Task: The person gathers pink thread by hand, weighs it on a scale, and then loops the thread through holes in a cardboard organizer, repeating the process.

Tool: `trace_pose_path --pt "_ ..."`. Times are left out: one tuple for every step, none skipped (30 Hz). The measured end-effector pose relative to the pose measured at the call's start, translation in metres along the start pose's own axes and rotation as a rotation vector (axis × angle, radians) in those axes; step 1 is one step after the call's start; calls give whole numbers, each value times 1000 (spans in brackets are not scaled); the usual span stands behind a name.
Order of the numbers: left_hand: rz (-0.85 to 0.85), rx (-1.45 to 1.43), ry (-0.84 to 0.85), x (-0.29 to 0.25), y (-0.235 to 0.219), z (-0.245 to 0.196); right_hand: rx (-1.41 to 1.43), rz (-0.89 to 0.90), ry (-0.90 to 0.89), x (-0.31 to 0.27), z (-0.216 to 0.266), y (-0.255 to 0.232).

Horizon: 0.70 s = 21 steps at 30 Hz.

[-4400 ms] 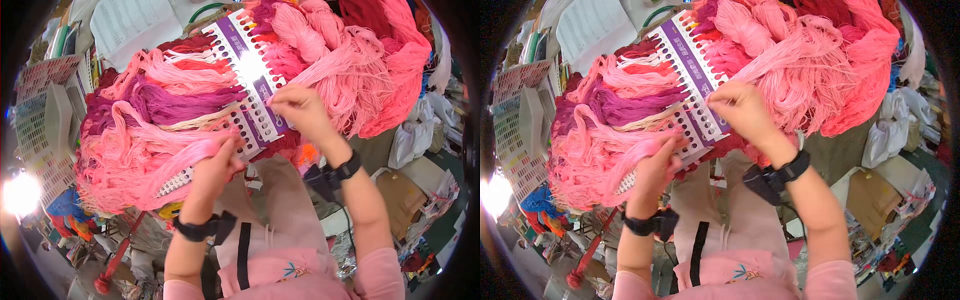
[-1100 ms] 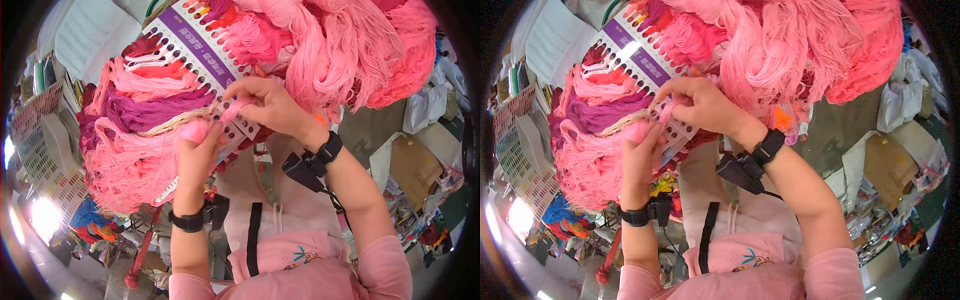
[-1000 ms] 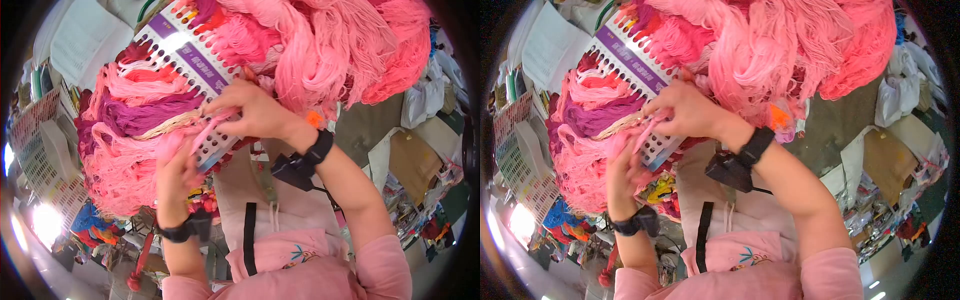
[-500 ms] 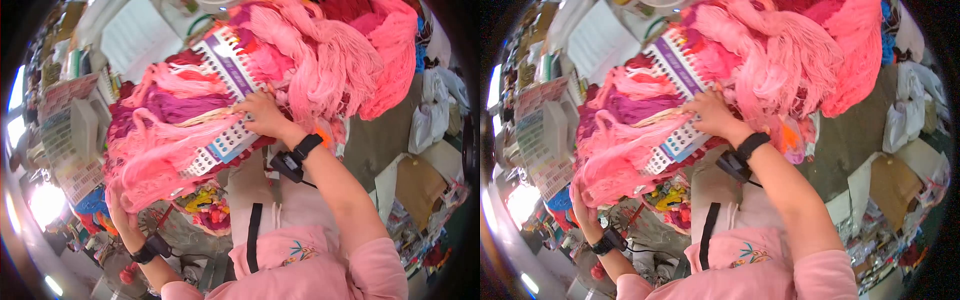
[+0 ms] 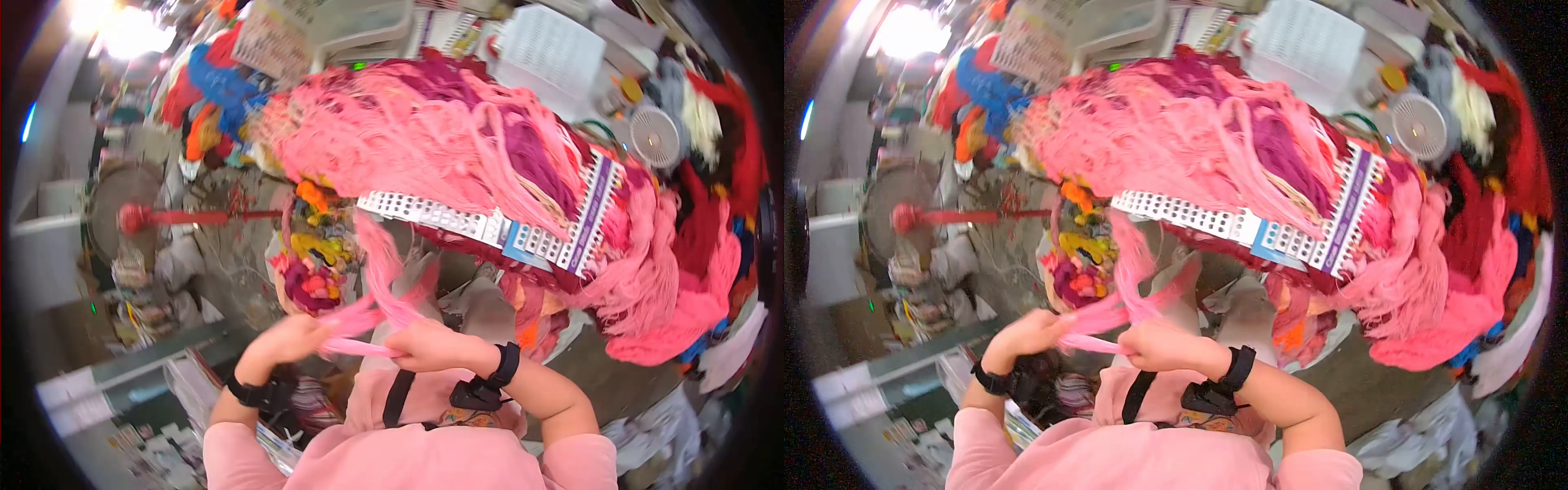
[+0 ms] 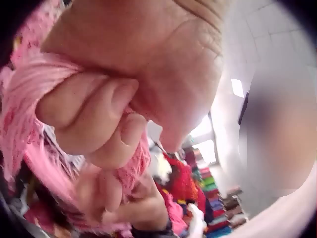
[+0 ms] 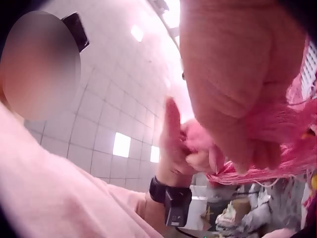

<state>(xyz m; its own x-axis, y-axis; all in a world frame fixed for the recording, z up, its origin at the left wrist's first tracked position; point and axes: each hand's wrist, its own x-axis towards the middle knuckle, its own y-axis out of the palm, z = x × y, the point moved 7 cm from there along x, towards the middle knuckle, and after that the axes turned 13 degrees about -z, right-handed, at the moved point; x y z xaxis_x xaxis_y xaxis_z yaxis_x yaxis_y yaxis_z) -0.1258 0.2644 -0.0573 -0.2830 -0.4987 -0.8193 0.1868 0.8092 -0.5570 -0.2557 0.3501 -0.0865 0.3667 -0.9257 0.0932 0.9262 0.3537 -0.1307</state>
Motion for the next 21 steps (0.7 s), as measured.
trace_pose_path --pt "-108 324 -111 5 -1 40 -75 -3 9 7 -2 5" --pt "-253 296 -83 5 -1 44 -93 36 0 14 6 12" --pt "-398 269 -66 3 0 48 -194 99 40 21 14 22" --pt "-483 174 112 16 20 59 -292 163 74 28 17 34" --pt "-391 -144 196 26 34 44 -301 208 55 36 18 46" --pt "-233 -520 291 35 59 37 -357 134 127 45 10 49" --pt "158 -717 318 20 68 10 -415 59 192 56 2 49" --pt "383 -841 452 29 114 12 -433 59 185 68 -3 45" --pt "630 -800 424 7 105 5 -372 102 296 75 -10 47" --pt "784 -927 414 -5 100 13 -165 137 305 79 -14 57" --pt "743 -975 412 -12 86 24 45 174 324 80 -17 71" --pt "509 -1320 619 -22 47 27 339 375 593 74 -24 95" --pt "233 -1635 822 -30 14 43 627 567 878 64 -22 121" --pt "-214 -1600 721 -23 8 69 606 640 998 62 -22 139" --pt "-62 -2026 651 -21 9 88 577 705 1118 62 -22 152" --pt "-334 -2251 406 -19 6 117 518 608 1122 77 -22 162" --pt "-607 -2442 130 -21 14 147 460 507 1121 92 -22 169" --pt "-631 -2465 128 -18 30 168 438 532 1127 100 -26 180" --pt "-391 -2579 -101 -1 72 185 -7 355 586 137 -28 173" --pt "-131 -2657 -327 6 106 193 -410 163 15 163 -5 170" --pt "331 -2720 -104 -1 107 179 -415 183 3 172 0 180"
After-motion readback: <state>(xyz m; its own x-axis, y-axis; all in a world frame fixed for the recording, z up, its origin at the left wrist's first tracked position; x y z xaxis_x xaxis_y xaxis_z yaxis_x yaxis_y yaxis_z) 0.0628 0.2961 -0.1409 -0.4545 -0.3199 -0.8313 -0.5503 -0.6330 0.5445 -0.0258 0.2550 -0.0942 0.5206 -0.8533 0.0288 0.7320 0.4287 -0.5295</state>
